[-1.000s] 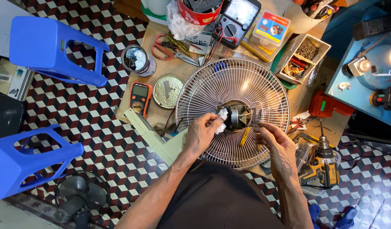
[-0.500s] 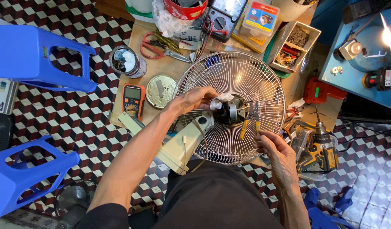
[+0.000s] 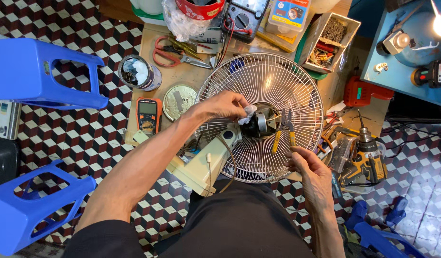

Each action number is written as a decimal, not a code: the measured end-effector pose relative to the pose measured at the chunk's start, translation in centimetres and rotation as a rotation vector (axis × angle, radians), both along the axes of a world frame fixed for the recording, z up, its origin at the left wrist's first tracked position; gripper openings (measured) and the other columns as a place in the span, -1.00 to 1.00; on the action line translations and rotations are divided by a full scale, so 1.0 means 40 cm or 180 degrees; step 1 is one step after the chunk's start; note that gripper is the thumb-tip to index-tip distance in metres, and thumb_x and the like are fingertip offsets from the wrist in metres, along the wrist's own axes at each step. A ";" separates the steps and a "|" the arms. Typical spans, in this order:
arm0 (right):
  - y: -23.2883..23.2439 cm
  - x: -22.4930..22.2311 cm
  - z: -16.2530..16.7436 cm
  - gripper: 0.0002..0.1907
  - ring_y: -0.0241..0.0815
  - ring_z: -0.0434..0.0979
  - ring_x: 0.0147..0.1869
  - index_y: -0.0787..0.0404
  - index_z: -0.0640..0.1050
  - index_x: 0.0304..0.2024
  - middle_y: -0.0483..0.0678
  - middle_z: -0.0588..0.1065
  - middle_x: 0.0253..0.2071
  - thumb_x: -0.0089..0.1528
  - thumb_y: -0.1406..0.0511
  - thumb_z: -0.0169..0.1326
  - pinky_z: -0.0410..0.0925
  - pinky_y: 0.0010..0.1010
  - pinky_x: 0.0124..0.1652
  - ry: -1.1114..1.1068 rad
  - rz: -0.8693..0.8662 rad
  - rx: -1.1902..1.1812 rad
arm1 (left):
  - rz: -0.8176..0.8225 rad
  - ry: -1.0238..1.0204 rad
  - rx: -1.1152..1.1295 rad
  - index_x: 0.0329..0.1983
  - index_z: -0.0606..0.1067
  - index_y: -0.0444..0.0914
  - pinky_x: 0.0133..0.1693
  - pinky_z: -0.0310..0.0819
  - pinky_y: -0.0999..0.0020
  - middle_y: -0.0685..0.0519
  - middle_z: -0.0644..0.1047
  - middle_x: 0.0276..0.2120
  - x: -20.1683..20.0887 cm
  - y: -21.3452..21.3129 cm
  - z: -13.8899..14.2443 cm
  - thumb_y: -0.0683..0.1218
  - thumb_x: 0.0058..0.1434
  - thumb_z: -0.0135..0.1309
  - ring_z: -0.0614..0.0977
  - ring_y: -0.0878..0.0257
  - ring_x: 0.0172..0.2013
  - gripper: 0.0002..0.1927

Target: The person uses a cordless drill to remove screws from the motor housing of a standing electric fan. They then use pliers and a screwdriver to adjust internal components and wires within the motor assembly. The person repeatedly tests the fan's rotation by hand and with the drill throughout the process.

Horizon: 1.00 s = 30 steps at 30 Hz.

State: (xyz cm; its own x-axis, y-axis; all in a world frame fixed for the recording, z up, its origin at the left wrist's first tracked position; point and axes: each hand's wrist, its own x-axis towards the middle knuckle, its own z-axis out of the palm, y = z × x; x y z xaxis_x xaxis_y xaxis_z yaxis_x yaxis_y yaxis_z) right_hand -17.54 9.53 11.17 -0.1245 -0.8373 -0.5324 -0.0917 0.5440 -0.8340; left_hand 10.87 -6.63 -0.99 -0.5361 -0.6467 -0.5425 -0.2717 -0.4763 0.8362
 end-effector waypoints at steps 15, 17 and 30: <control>-0.002 0.005 0.010 -0.58 -0.19 0.59 -0.10 0.32 0.54 0.14 0.06 0.61 -0.09 0.33 0.20 0.06 0.47 -0.35 -0.04 0.0148 0.0073 -0.0224 | 0.0031 -0.0284 -0.0104 -0.23 0.58 -0.30 -0.57 0.55 0.37 0.02 0.65 -0.44 -0.028 0.013 0.056 -0.09 0.09 0.24 0.64 0.28 -0.58 -0.77; -0.010 0.017 0.022 -0.60 -0.20 0.60 -0.11 0.31 0.55 0.13 0.06 0.61 -0.10 0.34 0.19 0.05 0.48 -0.37 -0.06 0.0334 0.0204 -0.0384 | 0.0046 -0.0390 0.0103 -0.26 0.60 -0.31 -0.60 0.56 0.36 -0.04 0.64 -0.47 -0.034 0.009 0.067 -0.08 0.10 0.24 0.64 0.26 -0.61 -0.78; -0.151 0.198 0.025 -0.66 -0.23 0.49 -0.49 0.25 0.51 -0.38 -0.07 0.52 -0.46 0.26 0.11 0.21 0.40 -0.28 -0.43 0.2791 0.1550 -0.1592 | -0.0692 -0.1032 -0.0606 -0.27 0.65 -0.26 -0.43 0.46 0.32 0.02 0.62 -0.50 -0.061 -0.011 0.018 -0.02 0.11 0.09 0.59 0.28 -0.48 -0.74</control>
State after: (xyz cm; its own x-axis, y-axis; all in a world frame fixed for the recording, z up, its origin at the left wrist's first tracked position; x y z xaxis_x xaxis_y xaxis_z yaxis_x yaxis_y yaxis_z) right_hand -9.61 3.48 12.18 0.1080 -0.9941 -0.0115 -0.8665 -0.0884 -0.4913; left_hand 8.41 -7.09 -0.26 -0.4924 -0.6424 -0.5873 -0.6119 -0.2244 0.7585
